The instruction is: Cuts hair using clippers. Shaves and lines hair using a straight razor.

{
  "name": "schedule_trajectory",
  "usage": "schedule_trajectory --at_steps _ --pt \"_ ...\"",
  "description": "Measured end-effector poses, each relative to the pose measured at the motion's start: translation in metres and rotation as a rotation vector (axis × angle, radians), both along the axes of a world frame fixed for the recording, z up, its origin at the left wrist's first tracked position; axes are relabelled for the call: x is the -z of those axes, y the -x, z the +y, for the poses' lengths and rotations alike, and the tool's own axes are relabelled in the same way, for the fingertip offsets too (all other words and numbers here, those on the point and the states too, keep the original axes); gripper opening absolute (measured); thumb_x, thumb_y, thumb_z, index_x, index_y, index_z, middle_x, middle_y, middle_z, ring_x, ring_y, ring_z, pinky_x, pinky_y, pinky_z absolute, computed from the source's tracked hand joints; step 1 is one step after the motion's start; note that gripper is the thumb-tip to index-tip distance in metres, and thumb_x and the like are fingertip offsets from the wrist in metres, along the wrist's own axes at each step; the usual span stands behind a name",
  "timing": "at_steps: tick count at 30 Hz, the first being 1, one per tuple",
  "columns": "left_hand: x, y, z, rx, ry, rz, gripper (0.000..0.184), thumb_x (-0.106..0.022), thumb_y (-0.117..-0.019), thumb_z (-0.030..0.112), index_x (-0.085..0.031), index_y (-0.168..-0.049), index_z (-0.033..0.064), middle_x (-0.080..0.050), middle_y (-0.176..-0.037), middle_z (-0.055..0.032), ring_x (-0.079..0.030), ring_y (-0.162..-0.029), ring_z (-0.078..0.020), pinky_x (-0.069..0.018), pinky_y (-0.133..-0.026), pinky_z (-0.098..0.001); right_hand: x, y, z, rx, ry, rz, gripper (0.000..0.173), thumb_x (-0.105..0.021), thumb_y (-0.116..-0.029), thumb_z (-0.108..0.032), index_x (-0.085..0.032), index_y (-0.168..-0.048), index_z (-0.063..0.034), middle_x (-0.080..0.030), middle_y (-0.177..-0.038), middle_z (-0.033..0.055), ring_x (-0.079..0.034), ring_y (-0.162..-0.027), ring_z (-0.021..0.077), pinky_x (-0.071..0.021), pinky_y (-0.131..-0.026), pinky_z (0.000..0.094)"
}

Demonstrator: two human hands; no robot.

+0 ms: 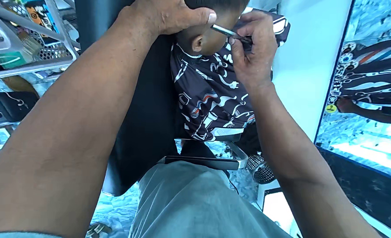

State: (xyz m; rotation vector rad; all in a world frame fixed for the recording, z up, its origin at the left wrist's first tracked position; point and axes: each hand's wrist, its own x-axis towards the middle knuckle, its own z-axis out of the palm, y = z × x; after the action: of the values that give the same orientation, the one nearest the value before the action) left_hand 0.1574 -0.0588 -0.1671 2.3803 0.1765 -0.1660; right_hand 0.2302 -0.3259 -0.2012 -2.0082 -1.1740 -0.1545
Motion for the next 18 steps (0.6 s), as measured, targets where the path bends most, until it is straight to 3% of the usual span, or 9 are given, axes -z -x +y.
schedule_trajectory --at_steps 2,5,18 --pt "0.000 0.000 0.001 -0.018 0.045 0.034 0.064 -0.060 -0.0855 0.076 -0.075 -0.107 0.0181 -0.072 -0.097 -0.0019 -0.069 -0.096 -0.0129 -0.0551 -0.089 -0.0456 0.001 -0.004 0.005 -0.013 -0.010 -0.028 0.011 -0.066 -0.0970 -0.015 -0.071 -0.097 -0.0043 -0.062 -0.133 0.0238 -0.063 -0.120 0.0287 -0.0545 -0.091 0.0382" --pt "-0.004 0.000 0.001 -0.038 0.057 0.068 0.061 -0.060 -0.0867 0.074 -0.075 -0.108 0.0181 -0.072 -0.097 -0.0020 -0.069 -0.095 -0.0124 -0.0547 -0.089 -0.0452 0.000 -0.004 0.012 -0.010 -0.008 -0.022 0.011 -0.066 -0.0961 -0.014 -0.072 -0.095 -0.0042 -0.061 -0.135 0.0248 -0.063 -0.122 0.0282 -0.0543 -0.095 0.0356" --pt "-0.010 0.002 -0.001 -0.045 0.029 0.095 0.061 -0.055 -0.0902 0.074 -0.074 -0.110 0.0190 -0.072 -0.099 -0.0026 -0.068 -0.098 -0.0140 -0.0531 -0.090 -0.0479 0.006 -0.003 0.015 -0.020 0.002 -0.045 0.012 -0.068 -0.0953 -0.016 -0.072 -0.092 -0.0046 -0.056 -0.134 0.0272 -0.065 -0.104 0.0258 -0.0542 -0.089 0.0345"
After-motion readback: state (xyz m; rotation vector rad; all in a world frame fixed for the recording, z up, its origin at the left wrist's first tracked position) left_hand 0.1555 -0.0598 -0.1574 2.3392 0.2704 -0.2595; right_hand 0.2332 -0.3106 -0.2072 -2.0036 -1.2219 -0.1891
